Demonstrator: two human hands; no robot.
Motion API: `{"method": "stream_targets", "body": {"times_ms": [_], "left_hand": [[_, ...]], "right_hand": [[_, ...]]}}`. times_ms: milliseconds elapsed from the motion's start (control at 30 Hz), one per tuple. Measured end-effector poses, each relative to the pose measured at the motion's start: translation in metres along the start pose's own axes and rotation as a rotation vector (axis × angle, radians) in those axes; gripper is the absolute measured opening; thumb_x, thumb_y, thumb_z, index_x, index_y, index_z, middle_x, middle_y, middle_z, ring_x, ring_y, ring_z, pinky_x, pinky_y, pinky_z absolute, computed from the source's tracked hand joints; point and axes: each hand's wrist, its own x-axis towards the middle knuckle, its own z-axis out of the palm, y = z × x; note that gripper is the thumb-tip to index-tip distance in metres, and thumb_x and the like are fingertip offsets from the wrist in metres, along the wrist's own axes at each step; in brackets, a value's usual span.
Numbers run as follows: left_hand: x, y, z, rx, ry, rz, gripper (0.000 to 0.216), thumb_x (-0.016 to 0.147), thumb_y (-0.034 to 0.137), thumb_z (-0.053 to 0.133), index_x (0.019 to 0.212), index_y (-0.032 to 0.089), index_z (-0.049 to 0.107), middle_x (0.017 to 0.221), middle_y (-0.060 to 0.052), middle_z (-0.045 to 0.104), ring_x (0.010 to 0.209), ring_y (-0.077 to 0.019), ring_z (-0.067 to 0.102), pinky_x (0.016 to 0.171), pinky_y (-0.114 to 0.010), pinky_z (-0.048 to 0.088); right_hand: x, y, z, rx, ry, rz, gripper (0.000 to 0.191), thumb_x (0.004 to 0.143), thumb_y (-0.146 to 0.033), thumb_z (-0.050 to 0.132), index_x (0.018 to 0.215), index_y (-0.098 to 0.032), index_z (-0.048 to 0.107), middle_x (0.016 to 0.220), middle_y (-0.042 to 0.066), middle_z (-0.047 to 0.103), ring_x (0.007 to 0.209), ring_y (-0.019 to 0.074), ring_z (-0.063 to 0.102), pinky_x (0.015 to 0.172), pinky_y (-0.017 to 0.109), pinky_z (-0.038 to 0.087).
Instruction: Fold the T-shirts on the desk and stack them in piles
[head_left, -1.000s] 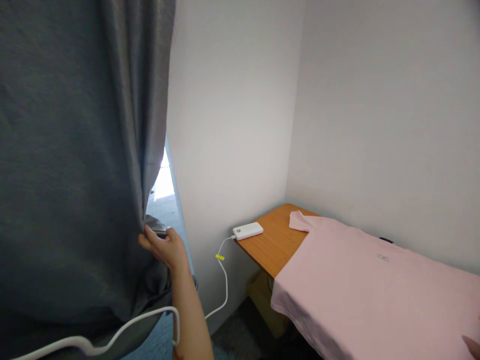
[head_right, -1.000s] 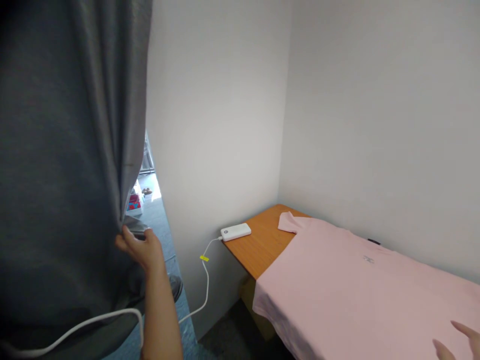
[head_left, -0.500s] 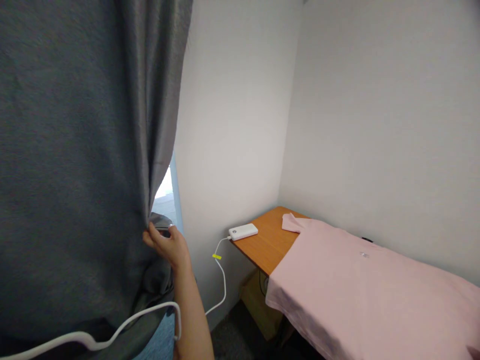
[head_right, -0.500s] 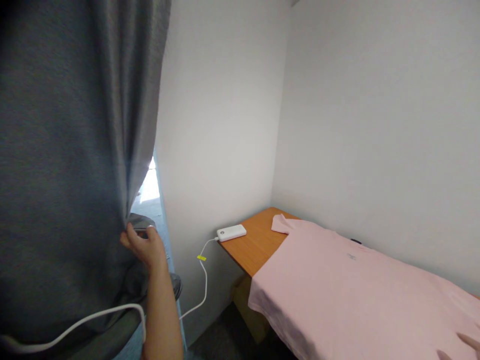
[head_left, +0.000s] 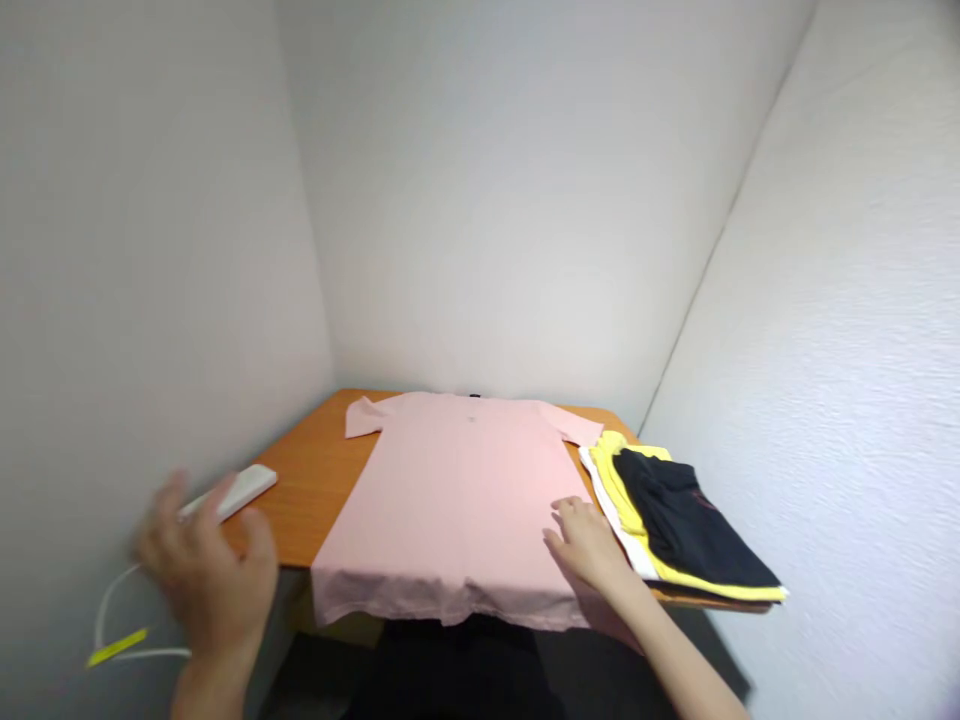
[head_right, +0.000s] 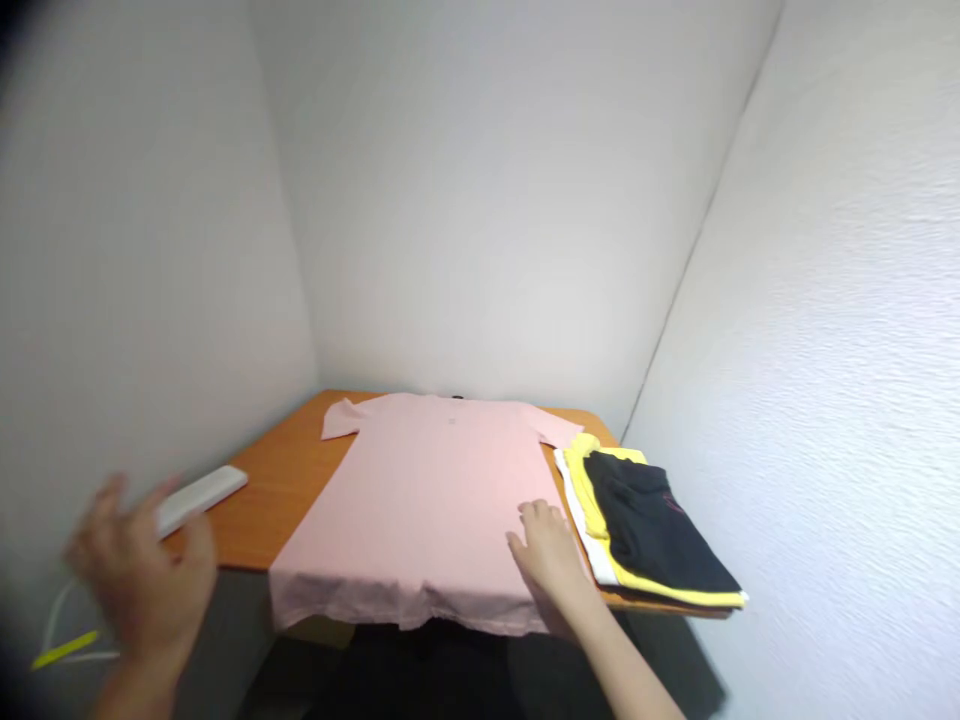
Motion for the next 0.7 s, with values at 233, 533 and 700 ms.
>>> {"method": "stream_targets", "body": {"times_ms": [233,533,700], "left_hand": [[-0.078,0.080,0.123,0.131,-0.879,0.176,0.057,0.094,0.045,0.035,0.143,0.017,0.043,0.155,-0.013,0.029,0.145,-0.0316,0.020,0.114,-0.057,0.018],[-0.095,0.122,0.138,0.178,-0.871,0.296,0.055,0.091,0.032,0.043,0.142,0.013,0.045,0.152,-0.018,0.032,0.142,-0.0408,0.022,0.110,-0.066,0.020],[-0.168,0.234,0.163,-0.437,-0.539,0.887,0.048,0.086,0.031,0.055,0.134,0.030,0.052,0.137,-0.007,0.057,0.128,-0.0277,0.051,0.101,-0.048,0.048]], "right_hand": [[0.005,0.008,-0.011,0.025,-0.270,-0.038,0.040,0.085,-0.045,0.055,0.113,-0.016,0.062,0.113,0.016,0.059,0.107,0.0336,0.053,0.091,0.040,0.039],[0.184,0.123,-0.099,0.162,-0.135,0.199,0.036,0.092,-0.038,0.054,0.109,-0.007,0.063,0.106,0.017,0.065,0.100,0.0234,0.060,0.087,0.032,0.040],[0.250,0.149,-0.073,0.218,-0.033,0.279,0.018,0.085,-0.023,0.066,0.077,-0.007,0.066,0.082,0.015,0.066,0.086,0.0245,0.063,0.078,0.034,0.046]]}}
